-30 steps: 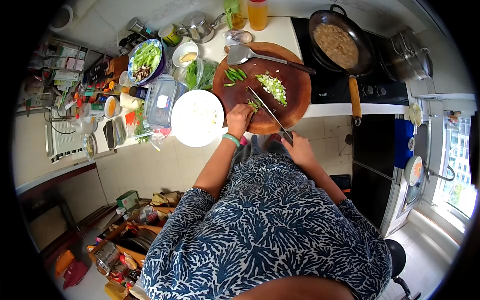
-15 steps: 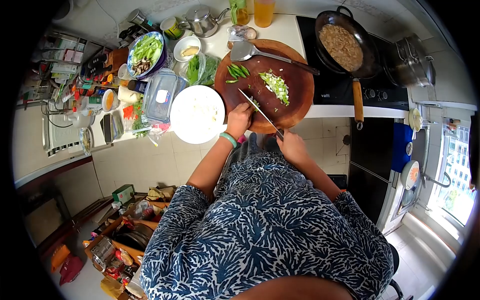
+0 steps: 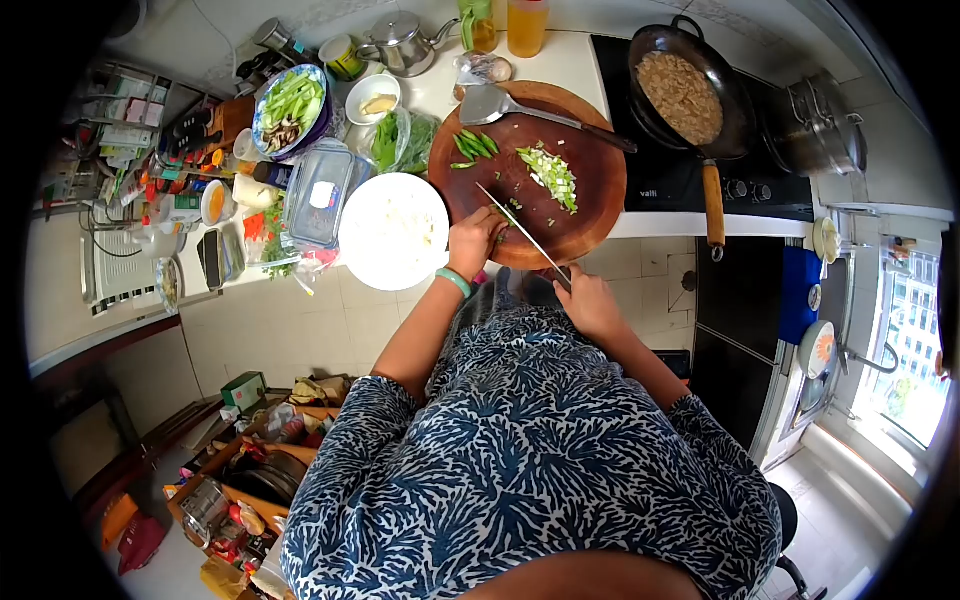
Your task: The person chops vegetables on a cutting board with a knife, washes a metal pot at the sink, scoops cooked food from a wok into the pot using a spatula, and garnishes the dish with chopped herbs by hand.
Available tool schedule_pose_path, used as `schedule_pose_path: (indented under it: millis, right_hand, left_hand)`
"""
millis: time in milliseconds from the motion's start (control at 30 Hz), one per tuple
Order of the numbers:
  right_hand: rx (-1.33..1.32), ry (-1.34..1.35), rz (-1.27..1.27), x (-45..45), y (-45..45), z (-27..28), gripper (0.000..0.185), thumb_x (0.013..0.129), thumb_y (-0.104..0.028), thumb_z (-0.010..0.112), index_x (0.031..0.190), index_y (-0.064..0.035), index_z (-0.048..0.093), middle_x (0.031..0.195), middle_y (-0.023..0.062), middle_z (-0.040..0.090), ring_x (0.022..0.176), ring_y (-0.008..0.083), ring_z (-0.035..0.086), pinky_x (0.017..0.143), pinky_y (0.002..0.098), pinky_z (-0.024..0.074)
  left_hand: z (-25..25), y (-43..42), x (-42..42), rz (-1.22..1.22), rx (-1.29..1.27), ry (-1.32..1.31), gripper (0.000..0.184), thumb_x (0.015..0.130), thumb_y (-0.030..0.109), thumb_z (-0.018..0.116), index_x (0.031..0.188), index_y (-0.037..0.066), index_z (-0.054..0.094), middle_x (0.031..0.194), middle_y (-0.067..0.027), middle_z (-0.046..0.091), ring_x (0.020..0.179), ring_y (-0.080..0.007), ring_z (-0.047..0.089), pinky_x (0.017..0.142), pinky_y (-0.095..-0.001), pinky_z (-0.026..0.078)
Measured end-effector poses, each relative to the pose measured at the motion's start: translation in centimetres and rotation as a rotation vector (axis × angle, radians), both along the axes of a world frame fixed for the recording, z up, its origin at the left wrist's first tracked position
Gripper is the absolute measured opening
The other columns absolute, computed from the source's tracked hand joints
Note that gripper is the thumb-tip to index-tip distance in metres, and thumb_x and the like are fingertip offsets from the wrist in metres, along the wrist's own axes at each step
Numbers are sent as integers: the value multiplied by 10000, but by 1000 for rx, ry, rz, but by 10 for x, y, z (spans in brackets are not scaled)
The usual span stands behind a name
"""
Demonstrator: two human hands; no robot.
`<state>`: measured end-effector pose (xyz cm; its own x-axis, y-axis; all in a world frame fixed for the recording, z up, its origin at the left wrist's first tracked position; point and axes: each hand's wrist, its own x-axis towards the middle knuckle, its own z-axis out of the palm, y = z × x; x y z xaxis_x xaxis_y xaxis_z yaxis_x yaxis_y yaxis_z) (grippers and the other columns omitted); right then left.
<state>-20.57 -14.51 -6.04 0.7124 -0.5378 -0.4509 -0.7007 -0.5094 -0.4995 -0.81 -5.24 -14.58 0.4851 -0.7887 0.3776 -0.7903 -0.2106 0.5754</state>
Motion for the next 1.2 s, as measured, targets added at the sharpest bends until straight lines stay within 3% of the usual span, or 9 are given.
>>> schedule_pose_path:
  millis: [167,400,567,667,800,1067,1200]
  right_hand:
    - [16,2,-17,0,2,-8,355,830,-239,555,1048,38,512,816,261,614,793,429,590,724,496,463]
    - [22,-87,-71,26,-1,-21,299,833,-232,550,999,16,544,824,254,616,800,426,588,718,492,462]
    - [20,-154,-90,15,-4,-5,295,836,-239,552,981,18,543,816,257,614,792,428,587,712,491,463]
    - [20,-61,-8,7,-4,8,296,837,-239,554,982,19,543,809,254,615,786,426,589,713,491,464]
    - [21,-2,24,6,0,3,301,837,-243,555,974,25,539,816,251,616,792,422,590,718,489,465]
    - [55,37,-39,24,2,-23,302,840,-253,548,977,16,543,833,258,614,815,417,589,737,491,459]
    - [41,-126,-50,27,-1,-28,309,839,-249,556,975,28,541,830,265,610,809,421,587,725,493,458]
  left_hand:
    - [3,2,-5,-26,-1,-34,71,701,94,680,742,51,644,742,-60,591,602,-254,592,532,-336,479]
    - [16,8,-9,-65,45,-137,111,713,45,653,822,29,662,789,-60,610,806,-229,586,660,-322,489]
    - [11,11,-12,-29,35,-107,165,712,17,642,875,21,668,840,-64,608,755,-244,598,650,-323,500]
    - [10,8,-9,-17,-38,8,87,694,33,640,780,42,646,766,-82,572,664,-258,589,573,-351,487]
    - [3,11,-5,-6,-53,21,58,686,51,654,742,60,642,711,-66,589,644,-245,593,572,-346,490]
    - [14,11,-6,0,-2,-61,84,689,41,655,773,48,664,750,-58,604,734,-239,569,627,-325,488]
    - [20,16,-11,-7,6,-66,136,699,40,658,833,18,669,773,-78,584,713,-255,553,617,-338,478]
